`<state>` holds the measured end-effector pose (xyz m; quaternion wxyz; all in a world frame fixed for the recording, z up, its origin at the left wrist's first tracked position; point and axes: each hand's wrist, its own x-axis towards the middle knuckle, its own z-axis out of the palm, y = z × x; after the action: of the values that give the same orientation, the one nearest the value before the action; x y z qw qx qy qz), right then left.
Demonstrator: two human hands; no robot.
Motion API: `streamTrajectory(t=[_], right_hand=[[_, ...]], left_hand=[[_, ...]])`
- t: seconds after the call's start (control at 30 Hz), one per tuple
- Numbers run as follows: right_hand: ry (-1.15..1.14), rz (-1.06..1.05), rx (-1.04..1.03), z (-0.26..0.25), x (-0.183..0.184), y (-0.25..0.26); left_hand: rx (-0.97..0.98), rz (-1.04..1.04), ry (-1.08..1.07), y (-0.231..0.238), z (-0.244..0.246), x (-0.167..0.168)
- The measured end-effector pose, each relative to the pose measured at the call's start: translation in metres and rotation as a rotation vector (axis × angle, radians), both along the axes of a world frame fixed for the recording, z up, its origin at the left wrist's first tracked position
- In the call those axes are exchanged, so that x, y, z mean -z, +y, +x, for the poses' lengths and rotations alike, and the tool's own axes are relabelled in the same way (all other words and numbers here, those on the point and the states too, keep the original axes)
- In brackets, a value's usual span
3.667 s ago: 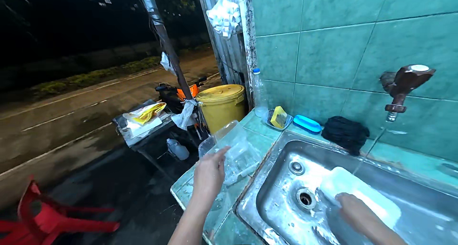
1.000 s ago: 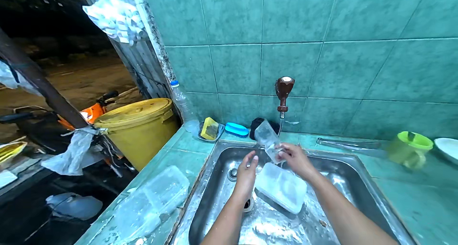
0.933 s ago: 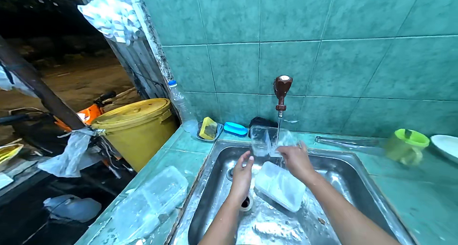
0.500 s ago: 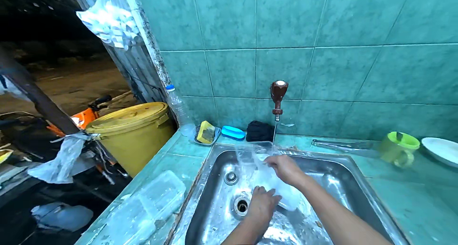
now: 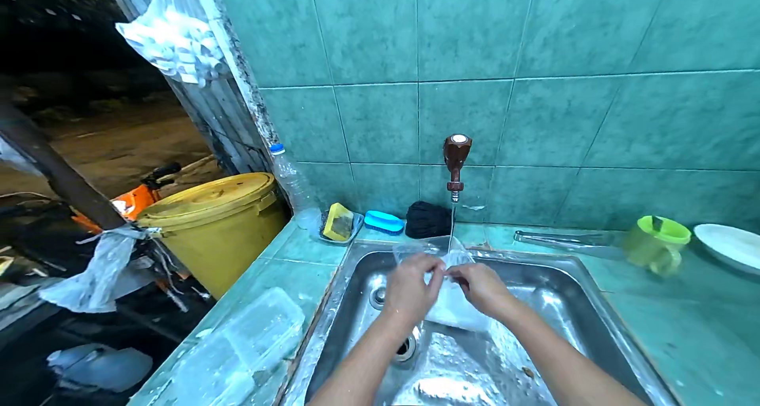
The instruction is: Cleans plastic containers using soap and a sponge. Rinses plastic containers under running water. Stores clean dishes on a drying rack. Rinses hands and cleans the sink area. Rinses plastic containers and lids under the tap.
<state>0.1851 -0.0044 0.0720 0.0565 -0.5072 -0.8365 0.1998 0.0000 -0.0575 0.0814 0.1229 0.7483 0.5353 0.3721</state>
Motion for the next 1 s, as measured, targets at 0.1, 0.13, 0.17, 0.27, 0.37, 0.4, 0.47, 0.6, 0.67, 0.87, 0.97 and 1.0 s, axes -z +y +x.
streamTrajectory(t=[0.1, 0.13, 0.17, 0.27, 0.37, 0.4, 0.47, 0.6, 0.67, 0.87, 0.97, 1.0], right_hand=[[-0.104, 0.034, 0.135, -0.003, 0.0, 0.0], [-0.125, 0.047, 0.133, -0.003, 0.0, -0.002], [-0.121, 0.053, 0.1, -0.002, -0.001, -0.004], [-0.094, 0.034, 0.088, 0.01, 0.0, -0.004], [-0.16, 0.075, 0.241, 0.02, -0.001, -0.002], [-0.154, 0.078, 0.23, 0.02, -0.003, -0.003], [-0.104, 0.047, 0.141, 0.023, -0.005, -0.007], [-0.139, 0.074, 0.266, 0.032, -0.003, -0.007], [-0.163, 0.088, 0.244, 0.031, -0.003, -0.008], [-0.179, 0.07, 0.276, 0.031, -0.006, -0.012], [-0.145, 0.035, 0.17, 0.028, -0.008, -0.015], [-0.129, 0.014, 0.146, 0.028, -0.009, -0.015]], left_hand=[[-0.071, 0.093, -0.064, 0.016, -0.013, -0.013], [-0.079, 0.099, -0.072, 0.02, -0.015, -0.017], [-0.084, 0.097, -0.07, 0.022, -0.016, -0.019], [-0.084, 0.061, -0.061, 0.026, -0.016, -0.018], [-0.069, -0.052, -0.051, 0.028, -0.012, -0.017], [-0.067, -0.076, -0.048, 0.03, -0.011, -0.017], [-0.064, -0.111, -0.042, 0.032, -0.01, -0.016], [-0.073, -0.166, 0.01, 0.033, -0.009, -0.004], [-0.051, -0.217, 0.037, 0.034, -0.009, 0.001], [-0.002, -0.272, 0.046, 0.033, -0.007, 0.018], [-0.007, -0.263, 0.048, 0.034, -0.007, 0.018], [-0.009, -0.265, 0.045, 0.034, -0.007, 0.018]])
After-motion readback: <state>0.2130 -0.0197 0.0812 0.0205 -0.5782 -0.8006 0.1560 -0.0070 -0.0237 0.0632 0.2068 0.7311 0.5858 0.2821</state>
